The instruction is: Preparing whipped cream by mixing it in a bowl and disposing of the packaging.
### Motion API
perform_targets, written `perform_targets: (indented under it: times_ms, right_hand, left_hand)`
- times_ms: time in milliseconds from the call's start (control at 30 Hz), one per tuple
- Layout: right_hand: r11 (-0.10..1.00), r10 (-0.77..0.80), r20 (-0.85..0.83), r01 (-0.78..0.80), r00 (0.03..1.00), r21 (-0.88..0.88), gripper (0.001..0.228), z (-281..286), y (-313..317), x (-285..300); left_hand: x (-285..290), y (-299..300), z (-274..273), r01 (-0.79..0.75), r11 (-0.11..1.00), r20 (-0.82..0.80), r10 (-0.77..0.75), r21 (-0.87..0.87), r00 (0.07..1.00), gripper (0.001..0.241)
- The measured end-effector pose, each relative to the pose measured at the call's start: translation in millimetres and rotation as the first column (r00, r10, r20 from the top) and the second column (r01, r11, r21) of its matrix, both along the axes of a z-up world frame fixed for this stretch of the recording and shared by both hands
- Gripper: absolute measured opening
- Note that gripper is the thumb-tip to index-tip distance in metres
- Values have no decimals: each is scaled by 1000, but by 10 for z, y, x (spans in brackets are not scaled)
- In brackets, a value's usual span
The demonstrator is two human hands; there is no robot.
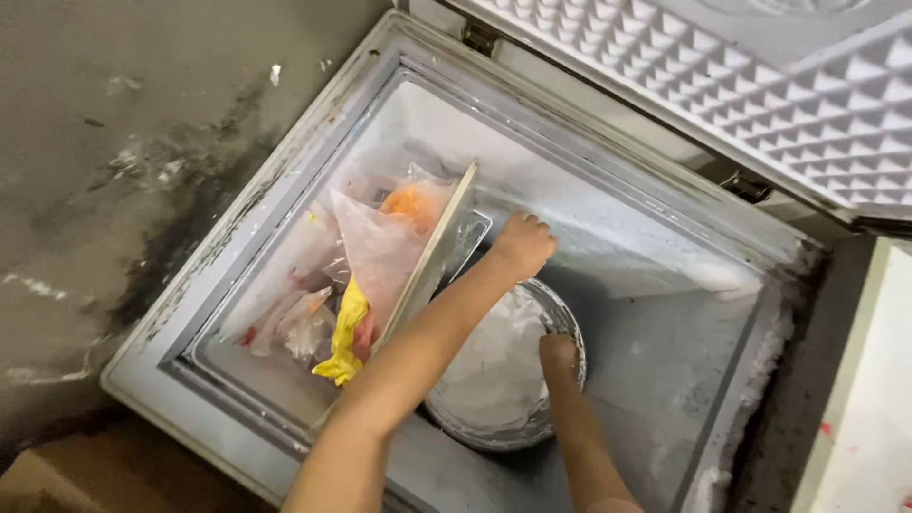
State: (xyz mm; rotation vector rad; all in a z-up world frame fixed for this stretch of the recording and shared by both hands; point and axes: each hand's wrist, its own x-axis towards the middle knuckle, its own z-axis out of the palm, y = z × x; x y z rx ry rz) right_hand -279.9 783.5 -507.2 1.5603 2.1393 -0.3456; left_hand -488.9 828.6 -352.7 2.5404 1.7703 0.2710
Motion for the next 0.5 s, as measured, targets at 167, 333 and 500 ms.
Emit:
perform_targets:
  times_ms: [167, 333, 500]
  right_hand:
    - [1000, 23, -5, -23, 1000, -7, 34, -658, -56, 176]
    - [998, 67, -7, -67, 998, -2, 36, -1168, -252, 366]
    - [998, 63, -34, -63, 997, -6, 34, -1785, -507, 388]
  left_hand:
    - [-94, -86, 356, 67, 996, 35, -69, 65, 997, 21]
    - [5, -83, 393, 103, 982, 51, -113, 155, 992, 11]
    - [54, -131, 557, 137, 983, 72, -147, 125, 986, 19]
